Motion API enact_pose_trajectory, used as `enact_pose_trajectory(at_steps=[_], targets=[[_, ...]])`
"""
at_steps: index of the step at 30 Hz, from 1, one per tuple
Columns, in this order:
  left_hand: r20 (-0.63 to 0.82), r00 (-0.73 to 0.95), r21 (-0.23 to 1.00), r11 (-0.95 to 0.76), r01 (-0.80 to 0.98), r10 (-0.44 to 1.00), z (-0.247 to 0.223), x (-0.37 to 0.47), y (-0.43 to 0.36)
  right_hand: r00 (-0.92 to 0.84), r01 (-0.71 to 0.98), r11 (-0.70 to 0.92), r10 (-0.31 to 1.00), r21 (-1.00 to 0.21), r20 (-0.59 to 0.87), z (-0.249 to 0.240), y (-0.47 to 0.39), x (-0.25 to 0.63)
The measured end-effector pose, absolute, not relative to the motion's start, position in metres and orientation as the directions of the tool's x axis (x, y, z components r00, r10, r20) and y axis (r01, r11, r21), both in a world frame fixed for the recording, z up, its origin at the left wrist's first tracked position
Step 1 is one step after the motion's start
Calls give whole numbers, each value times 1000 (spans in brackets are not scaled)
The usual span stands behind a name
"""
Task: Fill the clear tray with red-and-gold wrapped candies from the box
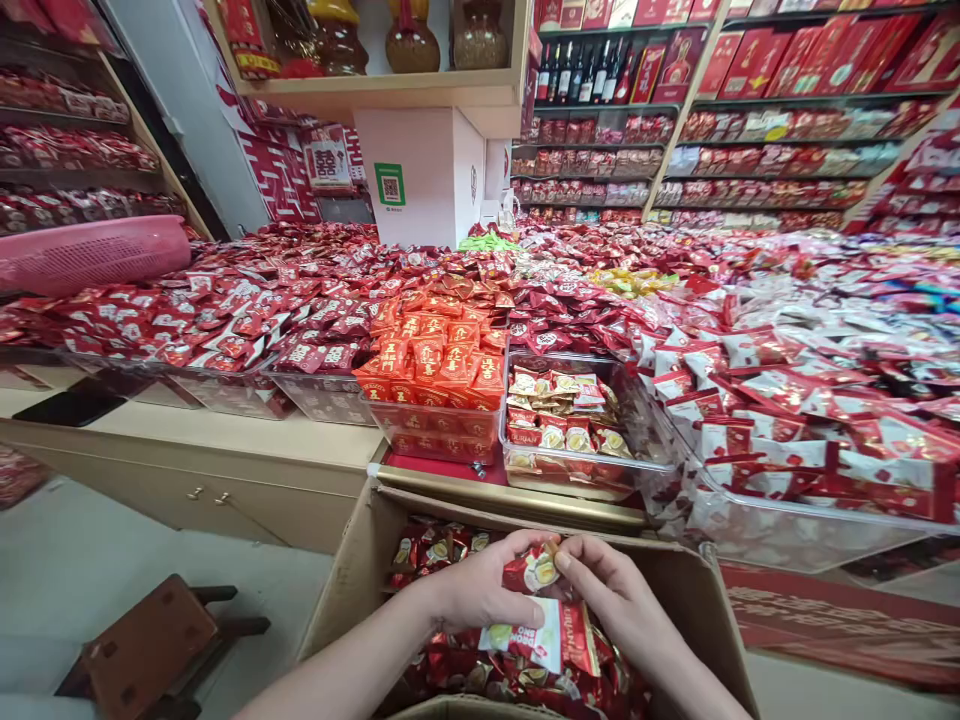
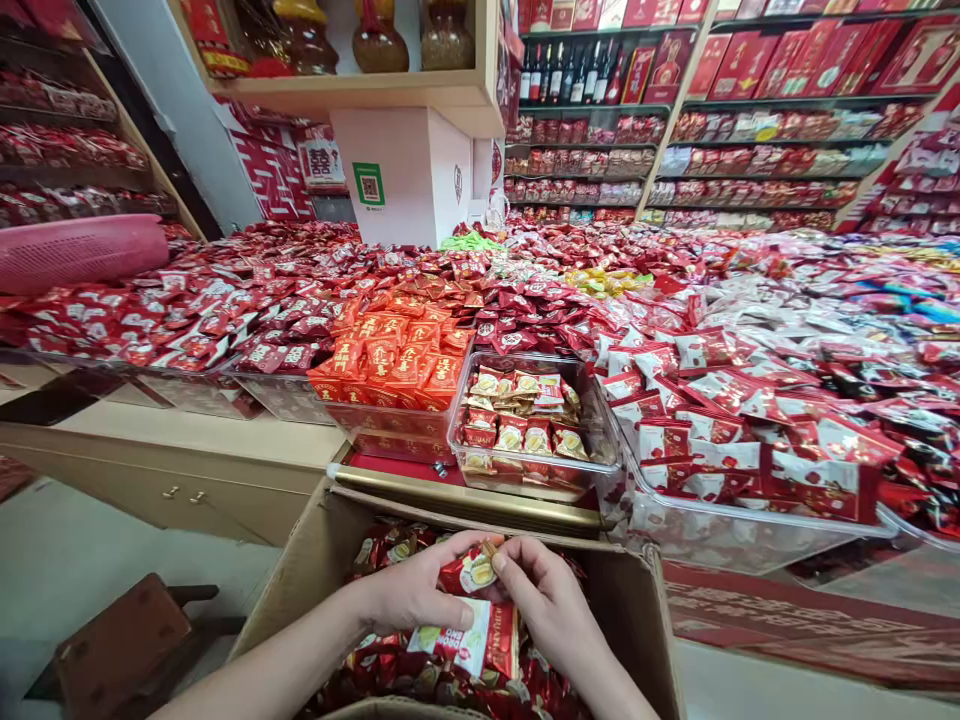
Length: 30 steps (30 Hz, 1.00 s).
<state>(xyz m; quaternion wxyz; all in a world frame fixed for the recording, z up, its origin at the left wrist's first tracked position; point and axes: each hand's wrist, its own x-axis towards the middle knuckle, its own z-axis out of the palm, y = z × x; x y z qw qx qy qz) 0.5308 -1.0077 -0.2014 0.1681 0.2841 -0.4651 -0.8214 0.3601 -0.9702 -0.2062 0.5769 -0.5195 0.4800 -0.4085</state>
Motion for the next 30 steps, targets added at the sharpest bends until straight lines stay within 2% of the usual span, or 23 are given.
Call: enact_pose_trajectory(at_steps=[4, 8, 12, 15, 17, 19, 23, 26, 30], targets=[[-309, -784, 866, -501, 2, -539, -201, 532, -1012, 60, -136, 17, -998, -991, -26, -207, -969, 361], [-246, -825, 898, -439, 2, -509, -200, 532, -1014, -50, -53, 68, -997, -996, -65, -212, -972, 356], [-286, -803, 913, -402, -63, -523, -199, 531, -1012, 1, -22, 43, -999, -999, -43, -216, -972, 353], [-388, -767, 905, -367, -214, -511, -201, 533, -1013, 40, -127, -19, -999, -992, 14, -213, -970, 352], [-399, -756, 912, -308, -271, -518, -202, 534, -1014, 74, -200, -29, -997, -979, 14, -208, -969, 352], [-380, -764, 924, -247, -291, -522, -201, 537, -1016, 54, -219, -7, -999, -976, -5, -205, -968, 352], [-381, -778, 924, -174, -341, -499, -200, 541, -1019, -9, -145, 38, -999, -989, -37, -201, -968, 352], [-394, -781, 919, -181, -351, -486, -200, 545, -1020, 72, -124, 55, -995, -991, -64, -197, -968, 349], [-378, -787, 924, -241, -295, -487, -198, 549, -1021, 190, -184, 69, -976, -981, -104, -191, -966, 343]])
